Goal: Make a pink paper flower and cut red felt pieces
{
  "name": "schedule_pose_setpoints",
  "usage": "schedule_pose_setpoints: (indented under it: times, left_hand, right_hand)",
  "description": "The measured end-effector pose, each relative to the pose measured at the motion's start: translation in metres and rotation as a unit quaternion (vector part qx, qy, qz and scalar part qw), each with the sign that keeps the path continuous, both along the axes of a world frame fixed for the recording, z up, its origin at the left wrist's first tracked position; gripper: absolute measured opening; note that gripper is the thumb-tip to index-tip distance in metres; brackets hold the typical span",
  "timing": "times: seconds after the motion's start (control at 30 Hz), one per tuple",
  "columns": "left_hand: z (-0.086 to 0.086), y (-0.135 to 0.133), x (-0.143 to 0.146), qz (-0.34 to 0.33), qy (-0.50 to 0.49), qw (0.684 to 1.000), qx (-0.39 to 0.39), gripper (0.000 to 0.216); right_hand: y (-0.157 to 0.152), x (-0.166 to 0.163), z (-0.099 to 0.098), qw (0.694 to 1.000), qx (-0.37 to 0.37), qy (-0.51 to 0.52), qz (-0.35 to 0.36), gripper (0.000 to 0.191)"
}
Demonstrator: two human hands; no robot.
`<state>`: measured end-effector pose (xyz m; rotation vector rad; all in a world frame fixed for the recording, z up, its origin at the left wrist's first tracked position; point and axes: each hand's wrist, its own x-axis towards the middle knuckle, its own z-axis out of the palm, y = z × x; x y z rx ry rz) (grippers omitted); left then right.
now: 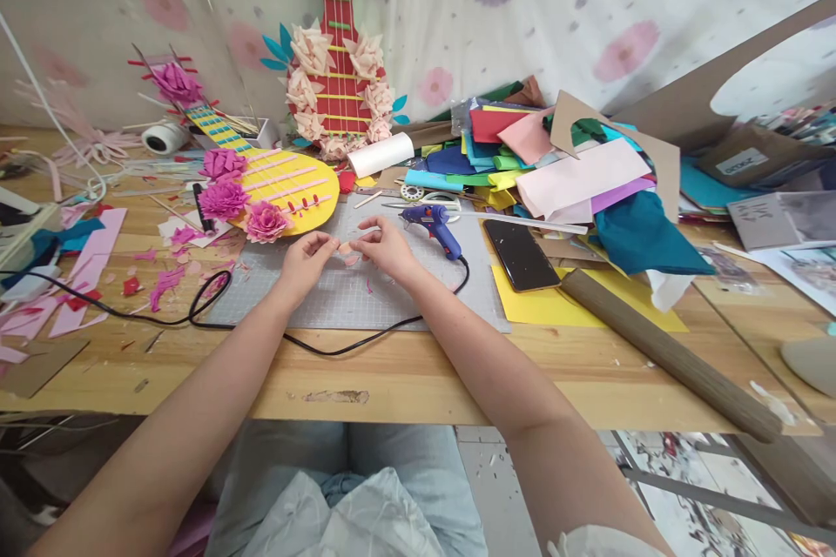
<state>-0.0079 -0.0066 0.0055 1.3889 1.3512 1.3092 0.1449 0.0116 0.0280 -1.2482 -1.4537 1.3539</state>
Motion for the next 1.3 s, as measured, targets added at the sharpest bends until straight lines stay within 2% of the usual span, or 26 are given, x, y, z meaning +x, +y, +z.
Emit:
schedule_pose_setpoints:
  times: [0.13, 0.23, 0.37, 0.47, 0.6, 0.77, 0.83, 0.9, 0.97, 1.03, 1.13, 1.3]
  left_hand:
    - [0.003, -0.003, 0.004, -0.008, -0.105, 0.994, -0.033, 0.033]
    - [0.006, -0.005, 0.004, -0.011, -0.126, 0.990, -0.067, 0.039]
    - [0.005, -0.001, 0.000, 0.003, -0.123, 0.991, -0.057, 0.039]
    - [0.001, 0.003, -0.004, 0.016, -0.072, 0.997, -0.021, 0.037]
    - [0.001, 0.000, -0.005, 0.020, 0.051, 0.998, 0.029, 0.037]
    - [0.008, -0.009, -0.002, -0.014, 0.155, 0.987, 0.035, 0.041]
    - [0.009, -0.009, -0.001, -0.024, 0.159, 0.986, 0.039, 0.039]
    - [0.008, -0.008, 0.001, -0.023, 0.115, 0.992, 0.045, 0.040]
    - [0.007, -0.007, 0.003, -0.014, 0.020, 0.999, 0.032, 0.040]
    - [0.007, -0.006, 0.007, -0.011, -0.088, 0.996, -0.001, 0.038]
    - [0.009, -0.007, 0.013, -0.021, -0.182, 0.982, -0.039, 0.033]
    - [0.013, -0.012, 0.022, -0.008, -0.229, 0.973, -0.040, 0.032]
  right_hand:
    - [-0.003, -0.001, 0.000, 1.000, 0.002, 0.014, -0.023, 0.027]
    - [-0.002, -0.001, -0.001, 0.999, 0.005, 0.009, -0.030, 0.026]
    - [-0.001, 0.003, -0.004, 0.999, 0.032, -0.026, -0.033, 0.023]
    - [-0.004, 0.007, -0.004, 0.990, 0.076, -0.115, -0.006, 0.020]
    - [-0.012, 0.008, 0.004, 0.955, 0.171, -0.241, 0.018, 0.015]
    - [-0.014, 0.006, 0.008, 0.948, 0.226, -0.222, 0.038, 0.021]
    - [-0.013, 0.004, 0.005, 0.953, 0.216, -0.205, 0.057, 0.023]
    - [-0.011, 0.001, 0.001, 0.967, 0.189, -0.162, 0.048, 0.023]
    - [-0.010, -0.004, -0.002, 0.989, 0.133, -0.067, 0.009, 0.022]
    - [-0.011, -0.009, -0.003, 0.996, 0.050, 0.057, -0.036, 0.027]
    - [-0.013, -0.017, -0.001, 0.975, -0.050, 0.198, -0.083, 0.034]
    - [-0.017, -0.026, -0.002, 0.943, -0.103, 0.286, -0.137, 0.027]
